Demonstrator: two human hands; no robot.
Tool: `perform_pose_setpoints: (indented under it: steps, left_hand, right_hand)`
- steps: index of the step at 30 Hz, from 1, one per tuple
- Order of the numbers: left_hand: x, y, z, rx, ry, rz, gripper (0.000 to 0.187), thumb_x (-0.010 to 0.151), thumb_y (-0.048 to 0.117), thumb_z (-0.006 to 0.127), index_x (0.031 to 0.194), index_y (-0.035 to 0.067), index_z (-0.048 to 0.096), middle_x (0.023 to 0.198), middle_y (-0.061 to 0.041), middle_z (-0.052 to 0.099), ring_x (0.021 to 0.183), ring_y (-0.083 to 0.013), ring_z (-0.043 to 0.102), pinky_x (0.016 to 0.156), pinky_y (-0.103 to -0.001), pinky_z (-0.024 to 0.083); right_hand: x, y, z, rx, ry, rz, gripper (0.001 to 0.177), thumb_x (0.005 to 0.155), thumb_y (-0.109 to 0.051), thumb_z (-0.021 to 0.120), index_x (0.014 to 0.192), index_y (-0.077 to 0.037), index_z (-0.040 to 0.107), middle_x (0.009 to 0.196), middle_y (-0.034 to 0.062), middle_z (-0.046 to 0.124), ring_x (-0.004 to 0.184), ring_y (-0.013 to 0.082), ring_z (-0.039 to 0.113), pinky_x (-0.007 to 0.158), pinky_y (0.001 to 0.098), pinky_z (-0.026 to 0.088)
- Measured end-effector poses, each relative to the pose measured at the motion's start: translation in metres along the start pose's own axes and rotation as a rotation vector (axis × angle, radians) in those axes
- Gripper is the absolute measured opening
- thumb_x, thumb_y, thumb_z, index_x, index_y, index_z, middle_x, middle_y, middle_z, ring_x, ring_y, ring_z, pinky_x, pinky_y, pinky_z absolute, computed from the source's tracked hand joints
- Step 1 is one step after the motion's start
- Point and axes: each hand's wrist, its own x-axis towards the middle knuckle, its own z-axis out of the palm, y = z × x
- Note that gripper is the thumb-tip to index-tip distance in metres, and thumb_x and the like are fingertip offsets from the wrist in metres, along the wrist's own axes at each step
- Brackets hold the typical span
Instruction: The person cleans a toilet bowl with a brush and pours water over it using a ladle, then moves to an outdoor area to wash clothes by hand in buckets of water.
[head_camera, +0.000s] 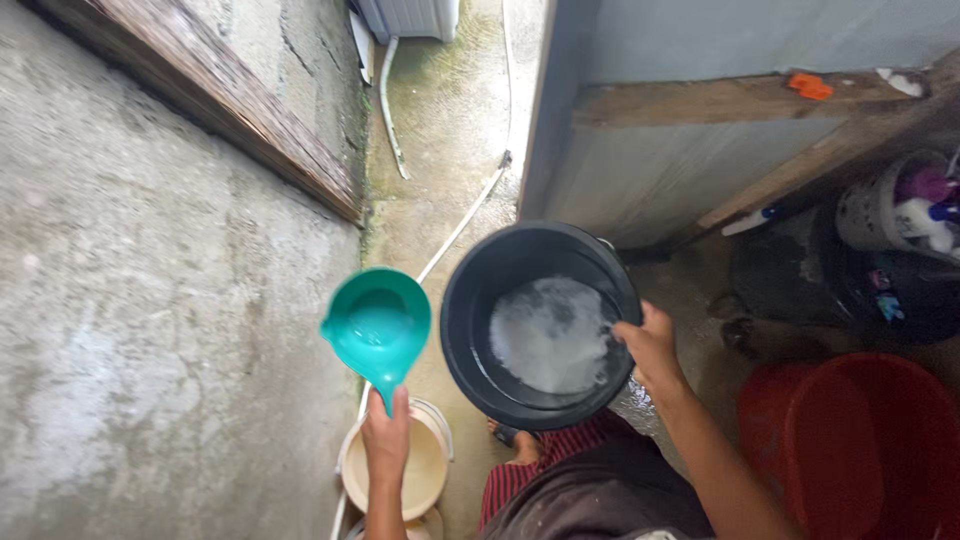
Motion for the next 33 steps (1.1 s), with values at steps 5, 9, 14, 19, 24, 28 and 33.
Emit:
perform_pose_setpoints:
  steps: [5, 9, 14, 19, 24, 28, 33]
  left_hand:
    - [0.116, 0.073, -0.048, -0.040, 0.070, 0.118, 0.033, 0.100, 0.032, 0.060, 0.113, 0.002, 0.062, 0.083, -0.011, 0.074, 0.074, -0.0236, 0.074, 0.070, -0.038, 0.056]
    - [0.187, 0.127, -0.062, 0.092, 0.122, 0.226, 0.032, 0.101, 0.031, 0.063, 0.102, 0.000, 0.062, 0.073, -0.010, 0.071, 0.065, -0.0218, 0.069, 0.066, -0.039, 0.053]
    - [0.283, 0.188, -0.057, -0.043, 0.051, 0.250, 0.029, 0.099, 0.031, 0.061, 0.101, 0.003, 0.065, 0.073, -0.008, 0.069, 0.060, -0.0168, 0.067, 0.059, -0.034, 0.052]
    - [0.395, 0.242, -0.036, -0.088, -0.133, 0.330, 0.030, 0.103, 0.031, 0.054, 0.100, 0.003, 0.065, 0.078, -0.004, 0.070, 0.060, -0.0142, 0.066, 0.058, -0.031, 0.052]
    - [0.526, 0.302, 0.014, 0.029, -0.418, 0.394, 0.032, 0.097, 0.032, 0.068, 0.101, 0.000, 0.067, 0.075, -0.009, 0.070, 0.061, -0.0148, 0.068, 0.059, -0.032, 0.054]
    - [0.625, 0.391, 0.074, 0.241, -0.598, 0.565, 0.038, 0.090, 0.030, 0.072, 0.118, 0.004, 0.070, 0.075, -0.014, 0.072, 0.062, -0.0226, 0.070, 0.063, -0.035, 0.054]
    - [0.698, 0.496, 0.159, 0.458, -0.867, 1.171, 0.037, 0.087, 0.031, 0.074, 0.117, 0.011, 0.070, 0.105, -0.010, 0.074, 0.092, -0.0353, 0.069, 0.073, -0.043, 0.055]
  right_hand:
    - [0.034, -0.064, 0.139, -0.147, -0.111, -0.072, 0.040, 0.071, 0.012, 0.061, 0.109, 0.005, 0.070, 0.083, 0.0055, 0.070, 0.065, 0.0119, 0.062, 0.059, 0.0264, 0.050]
    - [0.081, -0.112, 0.232, -0.081, -0.231, 0.014, 0.034, 0.079, 0.008, 0.062, 0.112, 0.006, 0.071, 0.080, 0.0059, 0.063, 0.061, 0.0128, 0.052, 0.053, 0.0288, 0.040]
    - [0.165, -0.155, 0.318, 0.151, -0.284, -0.094, 0.041, 0.073, 0.014, 0.057, 0.112, 0.009, 0.070, 0.089, 0.0067, 0.071, 0.071, 0.0117, 0.063, 0.063, 0.0248, 0.048]
    - [0.244, -0.205, 0.357, 0.165, -0.151, -0.123, 0.043, 0.071, 0.013, 0.058, 0.111, 0.008, 0.069, 0.093, 0.0063, 0.075, 0.077, 0.0117, 0.069, 0.071, 0.0248, 0.054]
    - [0.299, -0.231, 0.373, 0.141, 0.056, -0.123, 0.041, 0.072, 0.010, 0.058, 0.111, 0.004, 0.069, 0.092, 0.0049, 0.075, 0.076, 0.0111, 0.070, 0.070, 0.0245, 0.057]
    - [0.359, -0.271, 0.375, 0.194, 0.306, -0.173, 0.038, 0.071, 0.013, 0.059, 0.107, 0.006, 0.071, 0.088, 0.0043, 0.072, 0.072, 0.0085, 0.064, 0.065, 0.0231, 0.051]
    - [0.405, -0.297, 0.355, 0.386, 0.551, -0.156, 0.039, 0.069, 0.017, 0.057, 0.104, 0.004, 0.069, 0.079, -0.0001, 0.066, 0.062, 0.0055, 0.055, 0.055, 0.0219, 0.043]
